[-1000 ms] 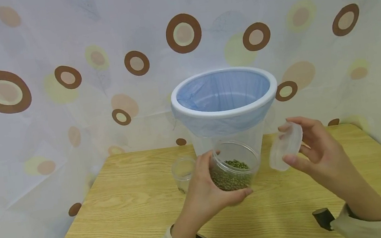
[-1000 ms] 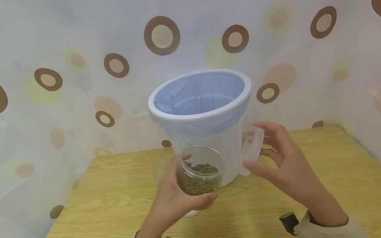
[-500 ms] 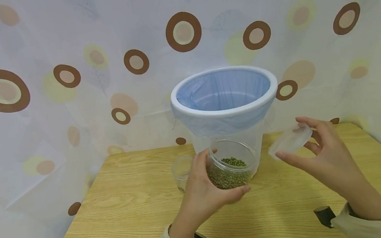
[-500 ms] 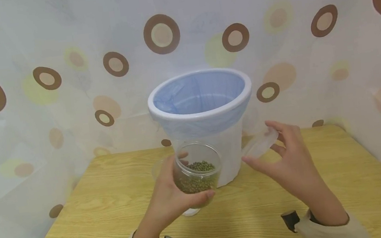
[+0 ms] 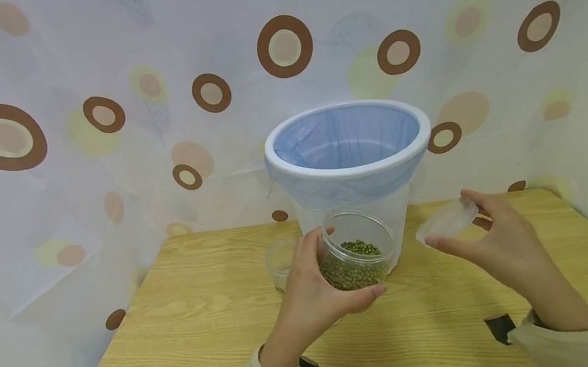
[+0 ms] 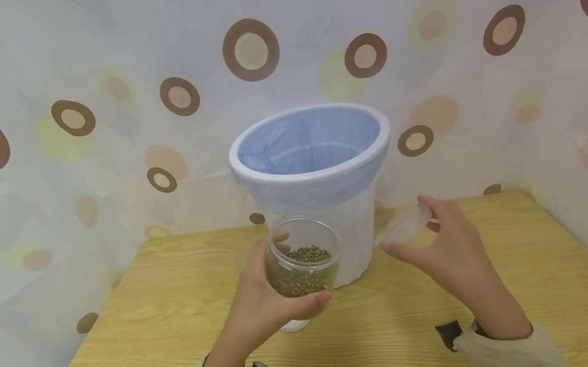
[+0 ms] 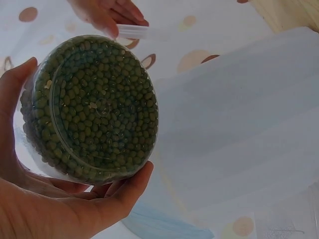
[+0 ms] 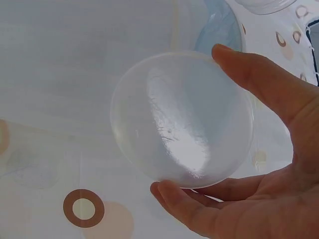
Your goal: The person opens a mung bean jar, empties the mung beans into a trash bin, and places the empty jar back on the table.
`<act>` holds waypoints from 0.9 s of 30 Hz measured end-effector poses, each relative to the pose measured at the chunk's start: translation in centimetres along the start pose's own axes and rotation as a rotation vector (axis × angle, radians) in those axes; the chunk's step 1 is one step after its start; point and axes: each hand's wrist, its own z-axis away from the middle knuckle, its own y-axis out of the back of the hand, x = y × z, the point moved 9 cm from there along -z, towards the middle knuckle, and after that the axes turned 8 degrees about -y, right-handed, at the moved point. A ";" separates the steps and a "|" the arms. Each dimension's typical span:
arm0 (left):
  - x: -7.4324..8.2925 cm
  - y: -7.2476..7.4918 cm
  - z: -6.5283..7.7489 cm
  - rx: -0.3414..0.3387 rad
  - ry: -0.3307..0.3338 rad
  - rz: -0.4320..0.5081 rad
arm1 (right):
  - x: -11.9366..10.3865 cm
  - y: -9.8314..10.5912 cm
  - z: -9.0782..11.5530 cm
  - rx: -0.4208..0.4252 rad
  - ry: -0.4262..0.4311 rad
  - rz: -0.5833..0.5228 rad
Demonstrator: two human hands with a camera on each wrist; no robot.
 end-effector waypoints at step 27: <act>0.0 0.1 0.1 0.015 0.006 0.035 | 2.9 -4.0 -1.8 -0.199 0.014 0.242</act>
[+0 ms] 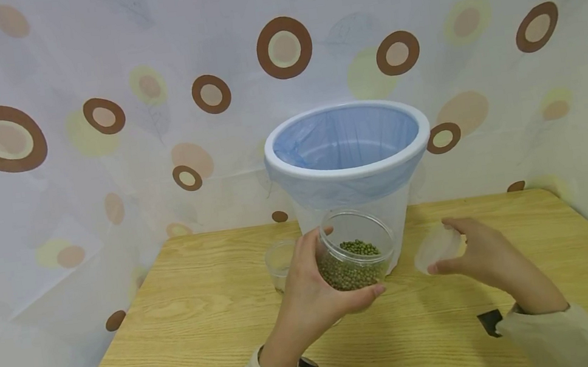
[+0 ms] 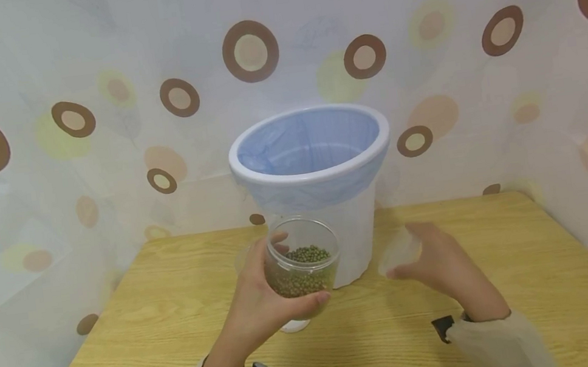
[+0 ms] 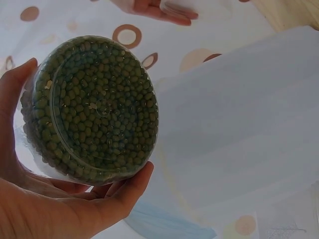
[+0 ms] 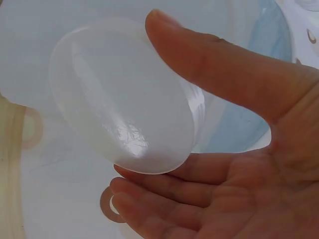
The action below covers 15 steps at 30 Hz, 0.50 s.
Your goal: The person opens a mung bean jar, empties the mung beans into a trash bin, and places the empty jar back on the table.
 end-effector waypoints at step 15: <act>0.0 0.1 0.0 -0.003 0.002 0.011 | 0.7 -2.3 -1.7 -0.099 0.017 0.038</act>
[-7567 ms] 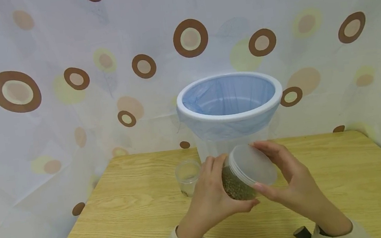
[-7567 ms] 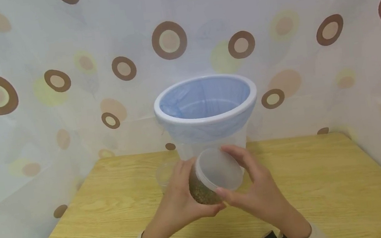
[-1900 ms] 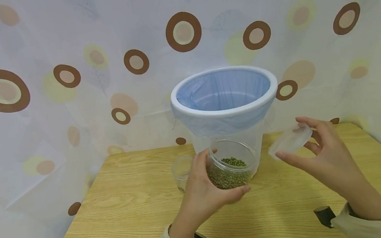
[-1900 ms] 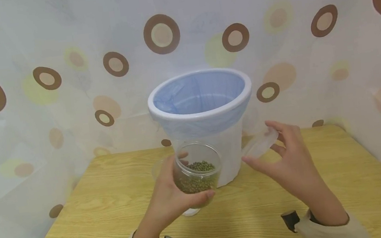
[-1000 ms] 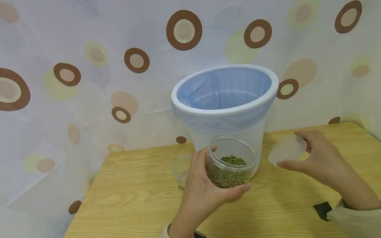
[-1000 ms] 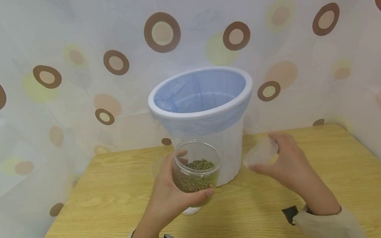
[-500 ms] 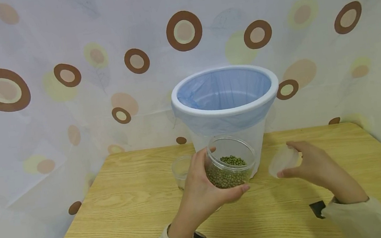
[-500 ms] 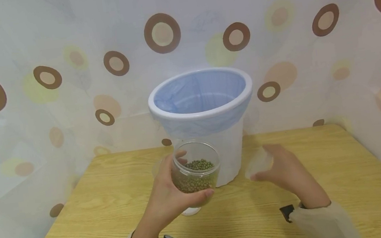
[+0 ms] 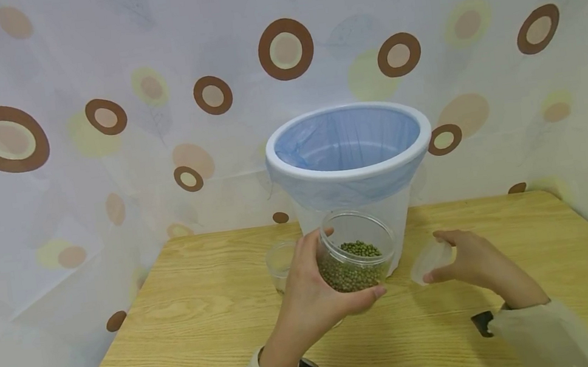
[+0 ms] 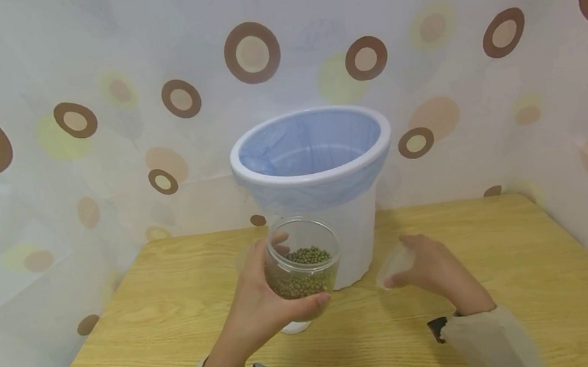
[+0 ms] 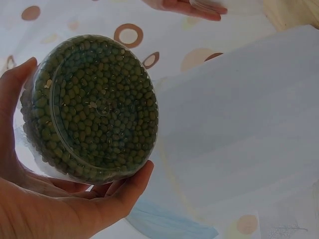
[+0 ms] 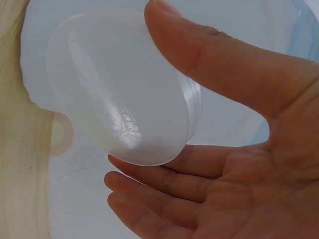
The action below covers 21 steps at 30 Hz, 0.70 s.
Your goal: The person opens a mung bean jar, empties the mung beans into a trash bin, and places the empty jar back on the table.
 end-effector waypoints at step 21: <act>0.3 0.1 0.1 -0.005 0.001 -0.002 | -0.1 -2.6 -1.2 -0.068 0.001 -0.024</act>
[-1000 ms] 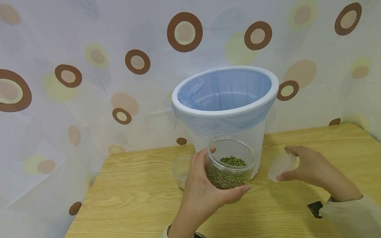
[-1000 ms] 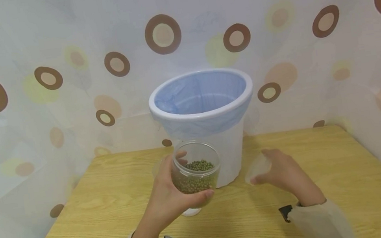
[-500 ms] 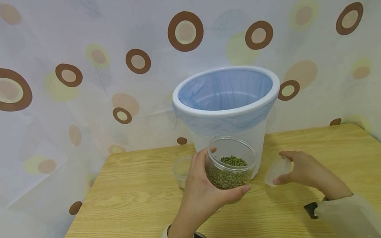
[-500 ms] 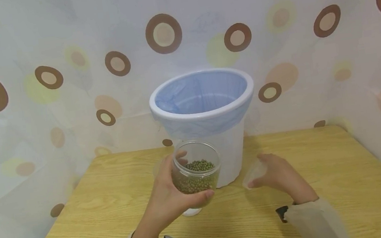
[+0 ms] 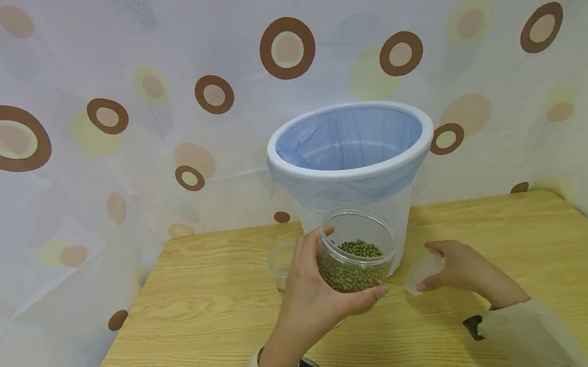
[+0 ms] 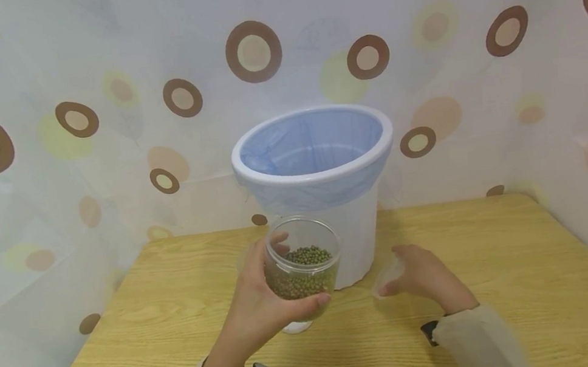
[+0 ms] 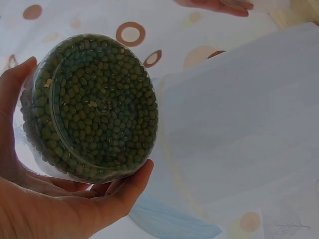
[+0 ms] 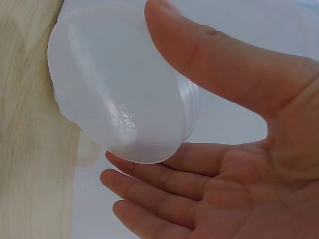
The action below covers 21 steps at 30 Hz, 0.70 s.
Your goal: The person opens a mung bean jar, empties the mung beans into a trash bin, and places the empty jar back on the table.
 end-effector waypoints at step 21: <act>0.2 0.3 0.1 0.001 0.000 -0.011 | 1.0 -1.6 -0.8 -0.056 -0.063 -0.002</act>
